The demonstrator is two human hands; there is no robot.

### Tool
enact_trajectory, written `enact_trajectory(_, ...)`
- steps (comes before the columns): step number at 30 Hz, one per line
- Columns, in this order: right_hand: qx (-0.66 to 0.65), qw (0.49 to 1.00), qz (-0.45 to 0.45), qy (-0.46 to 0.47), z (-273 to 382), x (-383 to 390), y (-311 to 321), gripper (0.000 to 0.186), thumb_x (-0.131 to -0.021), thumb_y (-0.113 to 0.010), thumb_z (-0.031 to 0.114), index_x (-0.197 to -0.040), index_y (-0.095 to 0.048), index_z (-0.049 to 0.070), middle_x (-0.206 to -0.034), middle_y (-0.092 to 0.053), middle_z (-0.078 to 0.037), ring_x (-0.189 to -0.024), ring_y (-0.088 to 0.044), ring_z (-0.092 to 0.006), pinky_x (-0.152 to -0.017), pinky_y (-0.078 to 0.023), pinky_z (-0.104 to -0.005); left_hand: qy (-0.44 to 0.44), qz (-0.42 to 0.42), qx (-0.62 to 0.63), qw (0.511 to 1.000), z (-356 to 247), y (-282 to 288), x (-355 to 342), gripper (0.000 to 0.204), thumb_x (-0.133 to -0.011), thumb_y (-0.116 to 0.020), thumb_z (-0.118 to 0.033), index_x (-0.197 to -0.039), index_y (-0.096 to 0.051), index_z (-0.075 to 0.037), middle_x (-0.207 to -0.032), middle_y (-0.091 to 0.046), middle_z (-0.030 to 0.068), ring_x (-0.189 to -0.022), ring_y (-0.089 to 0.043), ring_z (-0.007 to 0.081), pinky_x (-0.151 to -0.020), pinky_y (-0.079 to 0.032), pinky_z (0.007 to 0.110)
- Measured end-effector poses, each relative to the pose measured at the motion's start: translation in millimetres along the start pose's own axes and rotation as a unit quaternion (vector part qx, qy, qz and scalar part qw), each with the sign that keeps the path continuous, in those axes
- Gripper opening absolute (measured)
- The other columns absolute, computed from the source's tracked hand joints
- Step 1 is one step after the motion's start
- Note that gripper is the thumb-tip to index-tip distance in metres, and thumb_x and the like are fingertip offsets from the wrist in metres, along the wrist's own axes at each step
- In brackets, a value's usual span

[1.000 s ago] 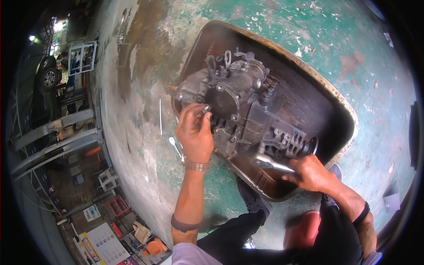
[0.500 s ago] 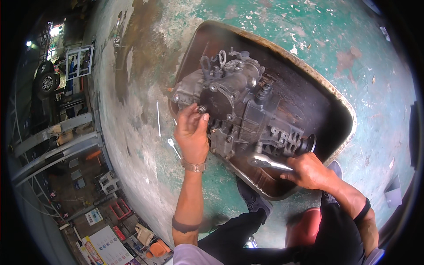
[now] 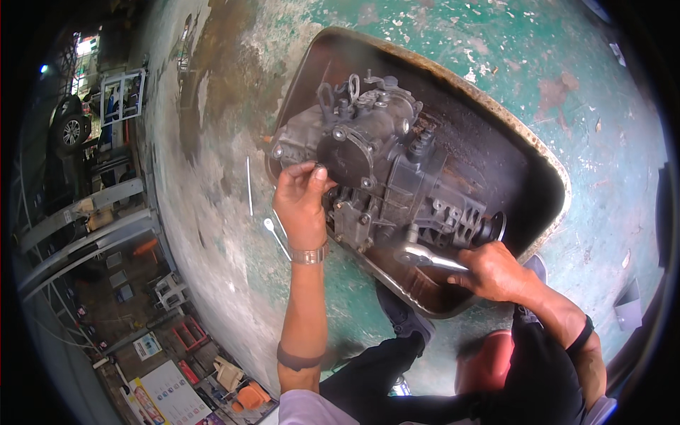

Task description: The person uses a ratchet wrench to loosen and remove bolts from a small engine block placed in a metal tray. They repeatedly reposition the engine and adjust the tool to access different fasteners, then remove the loosened bolts by hand.

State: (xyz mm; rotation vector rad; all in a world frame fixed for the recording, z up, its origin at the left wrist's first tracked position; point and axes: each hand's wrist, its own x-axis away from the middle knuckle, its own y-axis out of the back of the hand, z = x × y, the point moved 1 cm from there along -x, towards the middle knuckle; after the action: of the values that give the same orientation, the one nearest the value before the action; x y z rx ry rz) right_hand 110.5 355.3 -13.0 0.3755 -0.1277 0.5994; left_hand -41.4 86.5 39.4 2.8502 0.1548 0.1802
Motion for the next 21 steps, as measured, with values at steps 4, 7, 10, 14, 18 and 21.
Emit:
enact_trajectory(4, 0.004, 1.000, -0.002, 0.002, -1, 0, -1, 0.026, -0.081, -0.072, 0.024, -0.082, -0.062, 0.001, -0.065, -0.060, -0.020, -0.065, -0.061, -0.0404, -0.060, -0.048, -0.0474, 0.040, 0.006, 0.071, 0.997, 6, 0, -3, 0.025, -0.092, -0.066, -0.008, -0.115, -0.060, 0.001, -0.097, -0.064, 0.0054, -0.083, -0.063, 0.0124, -0.074, -0.055, 0.027)
enact_trajectory(7, 0.007, 1.000, -0.002, 0.001, -1, 0, -1, 0.026, -0.081, -0.072, 0.024, -0.082, -0.062, 0.001, -0.065, -0.060, -0.020, -0.065, -0.061, -0.0403, -0.060, -0.047, -0.0476, 0.045, 0.014, 0.078, 0.996, 9, 1, -3, 0.024, -0.093, -0.065, -0.008, -0.115, -0.060, 0.000, -0.098, -0.065, 0.0054, -0.082, -0.063, 0.0116, -0.072, -0.054, 0.027)
enact_trajectory(10, 0.005, 1.000, -0.007, 0.007, -1, 0, -2, 0.026, -0.082, -0.071, 0.024, -0.082, -0.062, 0.001, -0.064, -0.060, -0.020, -0.064, -0.061, -0.0403, -0.059, -0.047, -0.0478, 0.055, 0.037, 0.102, 0.993, 10, 3, -4, 0.023, -0.095, -0.062, -0.010, -0.115, -0.059, 0.000, -0.100, -0.065, 0.0060, -0.084, -0.063, 0.0124, -0.073, -0.054, 0.028)
enact_trajectory(14, 0.003, 1.000, -0.004, 0.007, -1, 1, -1, 0.025, -0.082, -0.071, 0.024, -0.082, -0.061, 0.001, -0.062, -0.059, -0.019, -0.063, -0.060, -0.0404, -0.058, -0.047, -0.0480, 0.072, 0.057, 0.107, 0.990, 12, 2, -4, 0.023, -0.098, -0.058, -0.014, -0.116, -0.056, 0.000, -0.100, -0.065, 0.0068, -0.087, -0.063, 0.0145, -0.077, -0.054, 0.031)
enact_trajectory(18, 0.009, 1.000, 0.017, -0.003, -3, 1, -1, 0.028, -0.080, -0.075, 0.023, -0.082, -0.062, -0.001, -0.064, -0.059, -0.021, -0.064, -0.060, -0.0416, -0.058, -0.047, -0.0469, 0.058, 0.081, 0.098, 0.990, 12, -1, 1, 0.022, -0.099, -0.056, -0.015, -0.115, -0.055, 0.000, -0.097, -0.064, 0.0080, -0.084, -0.064, 0.0165, -0.079, -0.056, 0.035)
enact_trajectory(21, 0.003, 1.000, 0.009, 0.010, -4, 1, -2, 0.028, -0.080, -0.075, 0.023, -0.081, -0.062, -0.002, -0.063, -0.058, -0.021, -0.063, -0.060, -0.0417, -0.058, -0.047, -0.0470, 0.061, 0.072, 0.090, 0.991, 12, 0, 6, 0.017, -0.098, -0.056, -0.012, -0.110, -0.056, 0.000, -0.098, -0.065, 0.0091, -0.083, -0.065, 0.0172, -0.077, -0.057, 0.036)
